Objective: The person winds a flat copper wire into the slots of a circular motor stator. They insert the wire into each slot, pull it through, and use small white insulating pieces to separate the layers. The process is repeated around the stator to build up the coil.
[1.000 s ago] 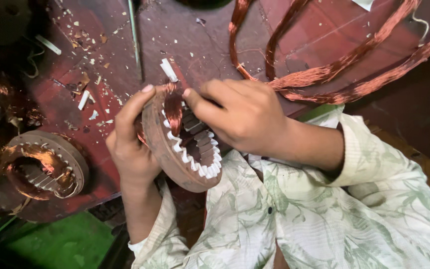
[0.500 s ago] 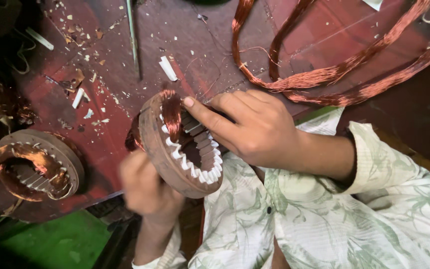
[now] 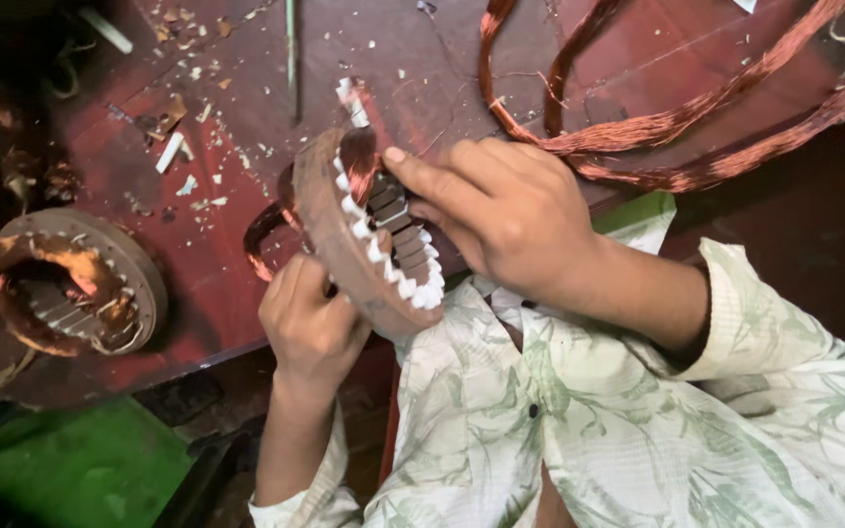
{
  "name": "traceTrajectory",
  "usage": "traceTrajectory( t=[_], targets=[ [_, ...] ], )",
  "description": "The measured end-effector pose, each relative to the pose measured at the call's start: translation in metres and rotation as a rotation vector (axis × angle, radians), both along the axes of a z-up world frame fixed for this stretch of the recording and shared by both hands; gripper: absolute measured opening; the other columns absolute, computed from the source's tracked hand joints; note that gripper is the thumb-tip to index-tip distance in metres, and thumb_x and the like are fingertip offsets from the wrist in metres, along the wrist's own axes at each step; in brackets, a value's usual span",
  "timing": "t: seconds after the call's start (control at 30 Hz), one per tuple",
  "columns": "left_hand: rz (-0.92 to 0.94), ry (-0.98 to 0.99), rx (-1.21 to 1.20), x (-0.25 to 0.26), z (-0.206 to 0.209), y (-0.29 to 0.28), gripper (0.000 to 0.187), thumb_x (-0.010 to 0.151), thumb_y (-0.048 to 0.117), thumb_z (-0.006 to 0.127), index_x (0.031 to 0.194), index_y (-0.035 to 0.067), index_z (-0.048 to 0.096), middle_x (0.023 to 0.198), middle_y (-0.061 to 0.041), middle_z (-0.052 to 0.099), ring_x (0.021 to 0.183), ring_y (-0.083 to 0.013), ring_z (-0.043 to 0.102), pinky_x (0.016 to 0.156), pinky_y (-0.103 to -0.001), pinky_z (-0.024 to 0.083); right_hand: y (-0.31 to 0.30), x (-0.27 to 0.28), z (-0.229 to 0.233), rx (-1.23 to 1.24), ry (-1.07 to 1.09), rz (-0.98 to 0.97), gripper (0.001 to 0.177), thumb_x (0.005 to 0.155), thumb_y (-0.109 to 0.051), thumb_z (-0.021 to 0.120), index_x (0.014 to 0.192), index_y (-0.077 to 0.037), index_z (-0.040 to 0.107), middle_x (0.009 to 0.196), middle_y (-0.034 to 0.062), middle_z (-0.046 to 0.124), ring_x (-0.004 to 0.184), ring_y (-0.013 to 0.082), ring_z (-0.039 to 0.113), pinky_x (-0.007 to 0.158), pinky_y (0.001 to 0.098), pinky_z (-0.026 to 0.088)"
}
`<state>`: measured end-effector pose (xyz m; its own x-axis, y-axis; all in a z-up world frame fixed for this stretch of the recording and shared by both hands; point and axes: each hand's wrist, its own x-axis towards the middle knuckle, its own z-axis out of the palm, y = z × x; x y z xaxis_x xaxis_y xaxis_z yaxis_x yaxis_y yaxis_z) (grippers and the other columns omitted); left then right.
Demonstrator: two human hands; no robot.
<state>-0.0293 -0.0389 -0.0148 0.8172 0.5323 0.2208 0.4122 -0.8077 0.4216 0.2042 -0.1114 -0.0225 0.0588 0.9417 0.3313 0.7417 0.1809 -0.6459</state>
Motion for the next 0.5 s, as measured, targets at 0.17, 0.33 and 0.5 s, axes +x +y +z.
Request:
traceTrajectory(
  t=[0.17, 0.33, 0.5],
  targets=[
    [-0.022, -0.016, 0.129, -0.007, -0.004, 0.005, 0.018, 0.086, 0.002, 0.074, 0.103, 0.001, 0.069, 0.097, -0.012, 0.066, 0.076, -0.0257, 0.06, 0.067, -0.04, 0.047, -0.001, 0.003, 0.0, 0.132, -0.086, 0.136, 0.036, 0.094, -0.013, 0.071, 0.129, -0.013, 0.069, 0.104, 0.0093, 0.057, 0.086, 0.0258, 0.059, 0.073, 0.0379, 0.049],
    [-0.146, -0.008, 0.22, -0.022, 0.018, 0.021, 0.031, 0.1, 0.022, 0.071, 0.119, -0.002, 0.073, 0.075, -0.006, 0.049, 0.068, -0.0222, 0.053, 0.068, -0.039, 0.048, 0.015, 0.011, -0.002, -0.004, -0.253, 0.494, 0.022, 0.076, -0.022, 0.07, 0.097, -0.017, 0.071, 0.092, 0.01, 0.055, 0.085, 0.0313, 0.061, 0.068, 0.0431, 0.049],
    [-0.415, 0.115, 0.419, -0.035, 0.028, 0.049, 0.037, 0.101, 0.031, 0.067, 0.122, 0.001, 0.073, 0.072, -0.001, 0.05, 0.065, -0.0176, 0.052, 0.066, -0.033, 0.047, 0.026, 0.011, 0.003, 0.09, -0.15, 0.524, 0.039, 0.085, -0.024, 0.069, 0.121, -0.009, 0.07, 0.112, 0.0137, 0.06, 0.093, 0.0316, 0.061, 0.076, 0.0419, 0.052]
  ],
)
